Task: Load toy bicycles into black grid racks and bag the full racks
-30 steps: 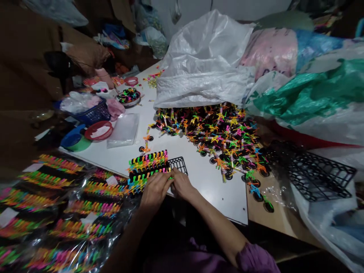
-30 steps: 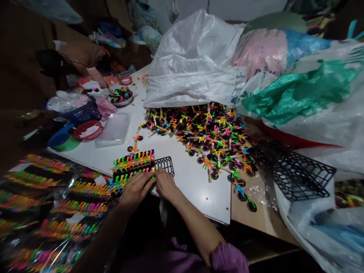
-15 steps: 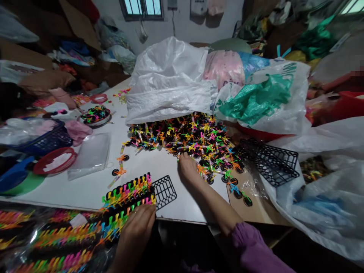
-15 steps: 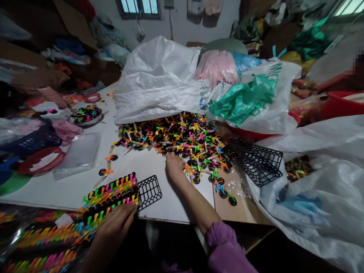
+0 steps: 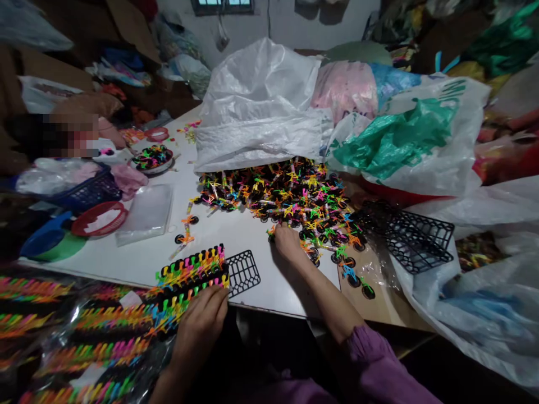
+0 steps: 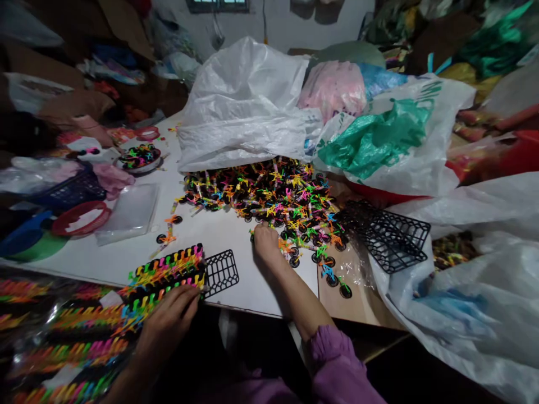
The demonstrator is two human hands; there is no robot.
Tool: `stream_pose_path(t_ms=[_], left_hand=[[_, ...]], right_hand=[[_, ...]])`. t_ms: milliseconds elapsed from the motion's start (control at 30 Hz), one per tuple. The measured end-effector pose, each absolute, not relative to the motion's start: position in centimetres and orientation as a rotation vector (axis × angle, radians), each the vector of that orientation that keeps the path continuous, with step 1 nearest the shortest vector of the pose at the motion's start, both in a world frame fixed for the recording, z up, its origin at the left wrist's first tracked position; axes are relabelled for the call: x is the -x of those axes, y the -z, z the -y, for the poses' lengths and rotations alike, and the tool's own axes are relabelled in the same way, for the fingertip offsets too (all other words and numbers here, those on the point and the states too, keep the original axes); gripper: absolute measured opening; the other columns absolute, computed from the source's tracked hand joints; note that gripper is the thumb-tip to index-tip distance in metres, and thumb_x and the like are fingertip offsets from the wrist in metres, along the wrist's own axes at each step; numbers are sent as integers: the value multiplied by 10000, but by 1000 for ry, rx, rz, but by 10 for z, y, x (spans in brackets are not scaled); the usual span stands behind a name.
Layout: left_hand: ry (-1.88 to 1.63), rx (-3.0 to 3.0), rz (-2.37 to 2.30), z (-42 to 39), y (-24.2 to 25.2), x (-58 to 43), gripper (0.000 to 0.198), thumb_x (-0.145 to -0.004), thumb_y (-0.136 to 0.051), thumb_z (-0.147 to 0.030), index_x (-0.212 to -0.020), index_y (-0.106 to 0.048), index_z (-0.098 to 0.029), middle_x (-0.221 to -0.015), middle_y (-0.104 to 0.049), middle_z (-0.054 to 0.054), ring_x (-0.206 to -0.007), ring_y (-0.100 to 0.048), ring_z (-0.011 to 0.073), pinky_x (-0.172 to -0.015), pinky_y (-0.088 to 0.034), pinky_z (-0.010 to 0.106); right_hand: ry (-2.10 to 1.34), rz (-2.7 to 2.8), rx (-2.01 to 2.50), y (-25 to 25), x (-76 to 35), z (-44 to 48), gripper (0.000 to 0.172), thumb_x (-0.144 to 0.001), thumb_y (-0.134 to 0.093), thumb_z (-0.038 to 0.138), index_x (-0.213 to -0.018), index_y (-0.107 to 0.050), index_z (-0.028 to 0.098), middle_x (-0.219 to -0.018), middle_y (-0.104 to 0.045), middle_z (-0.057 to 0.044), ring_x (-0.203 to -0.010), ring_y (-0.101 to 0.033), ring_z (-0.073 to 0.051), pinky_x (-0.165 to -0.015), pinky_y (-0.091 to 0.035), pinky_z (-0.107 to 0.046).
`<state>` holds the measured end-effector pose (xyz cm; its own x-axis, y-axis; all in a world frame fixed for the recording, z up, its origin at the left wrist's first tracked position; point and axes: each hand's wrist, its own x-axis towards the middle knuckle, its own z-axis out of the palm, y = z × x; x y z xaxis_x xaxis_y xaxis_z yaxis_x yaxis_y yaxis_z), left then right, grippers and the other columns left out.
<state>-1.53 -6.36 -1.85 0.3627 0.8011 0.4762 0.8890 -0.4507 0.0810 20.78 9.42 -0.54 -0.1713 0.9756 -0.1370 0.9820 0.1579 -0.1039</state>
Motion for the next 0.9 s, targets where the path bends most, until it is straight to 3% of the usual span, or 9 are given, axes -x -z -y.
stream_pose_path(t_ms=[200,500,700,767,900], left_hand=[[667,2423,1563,62,9,11,189,-882,-442,-215,-972,-597,-153,-943,-641,74,-914,-594,199,-822,-447,328],[882,2213,1648,25,-47,10,210,-842,-527,-272,-1011,-596,-168,-985,-609,75,-932,-577,206,-834,-434,345],[851,2271,1886,2,-37,29,235,-850,-485,-331,-955,-621,-170,-955,-601,57,-884,-582,189,-805,-451,308],[823,2372,1910,-5,-30,27,225,-848,-487,-316,-947,-621,-164,-927,-608,53,-862,-580,181,-794,-450,299],[608,2537,1939,-18,-20,19,202,-861,-449,-256,-900,-624,-164,-847,-608,52,-816,-570,187,-759,-445,313]], right_hand=[[182,-2387,-2030,15,-216,-80,257,-841,-357,61,-1012,-540,117,-991,-580,-140,-886,-599,-215,-704,-452,-279],[309,-2386,-1956,9,-205,-89,294,-828,-361,47,-996,-599,89,-971,-624,-165,-906,-608,-231,-728,-436,-288],[381,-2385,-1948,4,-207,-82,265,-821,-398,63,-992,-600,82,-1007,-618,-182,-932,-582,-226,-748,-404,-282],[541,-2508,-1981,0,-196,-83,202,-837,-445,155,-963,-599,117,-944,-638,-132,-872,-582,-202,-724,-396,-265],[1319,-2890,-1878,3,-158,-75,201,-806,-494,258,-970,-577,175,-816,-626,-9,-675,-540,-119,-615,-379,-208]])
